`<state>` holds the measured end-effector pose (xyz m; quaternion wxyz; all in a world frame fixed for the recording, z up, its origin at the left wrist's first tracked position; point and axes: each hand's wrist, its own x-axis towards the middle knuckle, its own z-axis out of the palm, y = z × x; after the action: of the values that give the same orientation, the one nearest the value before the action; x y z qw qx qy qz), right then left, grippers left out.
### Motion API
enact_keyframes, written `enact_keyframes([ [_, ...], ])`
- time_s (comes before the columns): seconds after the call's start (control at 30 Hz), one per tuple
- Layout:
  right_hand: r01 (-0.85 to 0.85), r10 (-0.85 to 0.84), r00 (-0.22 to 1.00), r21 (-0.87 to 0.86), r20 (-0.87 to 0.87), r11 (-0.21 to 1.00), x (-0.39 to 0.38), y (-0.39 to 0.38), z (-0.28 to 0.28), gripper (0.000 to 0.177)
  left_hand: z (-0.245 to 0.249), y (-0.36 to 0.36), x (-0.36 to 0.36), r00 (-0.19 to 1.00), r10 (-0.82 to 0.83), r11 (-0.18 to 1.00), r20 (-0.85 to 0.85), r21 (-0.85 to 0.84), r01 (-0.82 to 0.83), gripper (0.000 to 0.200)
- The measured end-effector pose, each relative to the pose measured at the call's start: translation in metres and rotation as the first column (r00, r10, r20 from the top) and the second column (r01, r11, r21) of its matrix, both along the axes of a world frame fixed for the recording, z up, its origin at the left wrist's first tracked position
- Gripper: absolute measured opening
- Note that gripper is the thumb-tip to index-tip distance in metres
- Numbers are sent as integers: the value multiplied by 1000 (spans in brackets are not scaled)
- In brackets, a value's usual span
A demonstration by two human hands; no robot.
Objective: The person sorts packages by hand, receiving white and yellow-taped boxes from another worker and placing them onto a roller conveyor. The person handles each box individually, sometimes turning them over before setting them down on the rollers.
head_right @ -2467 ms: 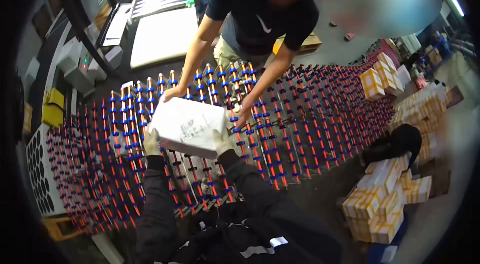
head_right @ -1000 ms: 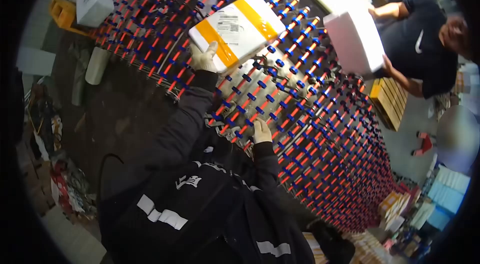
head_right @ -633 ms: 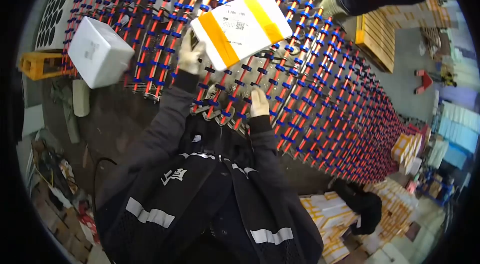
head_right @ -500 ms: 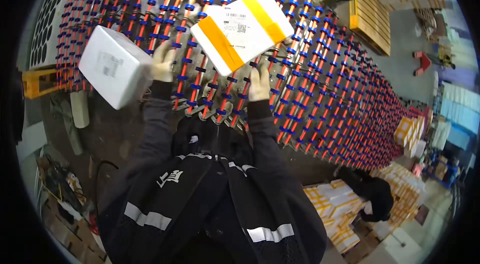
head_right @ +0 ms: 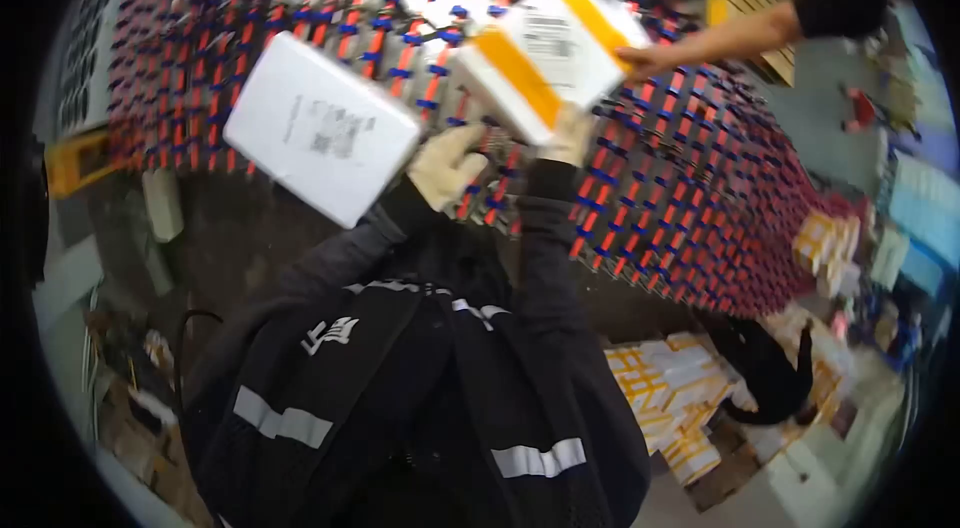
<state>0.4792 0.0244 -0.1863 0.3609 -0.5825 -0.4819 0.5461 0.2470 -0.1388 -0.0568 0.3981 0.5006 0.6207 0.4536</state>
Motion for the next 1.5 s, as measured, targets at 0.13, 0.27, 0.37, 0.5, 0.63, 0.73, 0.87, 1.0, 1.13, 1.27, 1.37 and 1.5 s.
enact_keyframes([
  [0.13,231,-222,939,6,-262,973,-10,-17,27,50,98,-27,-44,991,-128,988,-48,81,132,37],
  [0.27,430,-528,738,-310,-420,848,-30,-80,43,45,90,-60,-120,794,567,722,-221,596,-350,38],
  [0.37,285,-397,916,-599,-59,748,-36,-135,13,58,81,-74,-190,306,885,453,-352,493,-743,48],
  [0.5,-129,32,973,-422,-229,897,-107,-132,51,52,21,-84,-230,508,849,526,-147,136,-840,50],
  [0.63,-213,177,931,-79,-320,974,-129,-115,-2,41,-13,-81,-220,561,755,578,339,58,-814,38],
  [0.73,-334,140,873,-362,-467,870,-131,-106,-8,50,-29,-79,-218,515,574,616,636,79,-784,31],
  [0.87,-155,-183,720,-411,-670,899,-160,-114,64,40,-7,-63,-209,547,324,728,772,166,-665,32],
  [1.0,-243,-249,506,-414,-826,877,-130,-90,91,75,-9,-23,-177,552,442,643,708,179,-745,36],
  [1.13,-162,-119,361,-188,-925,969,-122,-51,149,83,1,65,-181,733,406,735,546,281,-617,34],
  [1.27,161,-139,571,-55,-809,985,-124,1,178,63,53,198,-162,885,257,823,388,392,-411,32],
  [1.37,359,-301,910,180,-285,916,-110,32,130,52,33,276,-119,883,465,822,66,338,-458,87],
  [1.5,194,-185,981,272,-60,942,-58,79,-13,50,28,237,-66,868,117,992,-483,10,-128,91],
])
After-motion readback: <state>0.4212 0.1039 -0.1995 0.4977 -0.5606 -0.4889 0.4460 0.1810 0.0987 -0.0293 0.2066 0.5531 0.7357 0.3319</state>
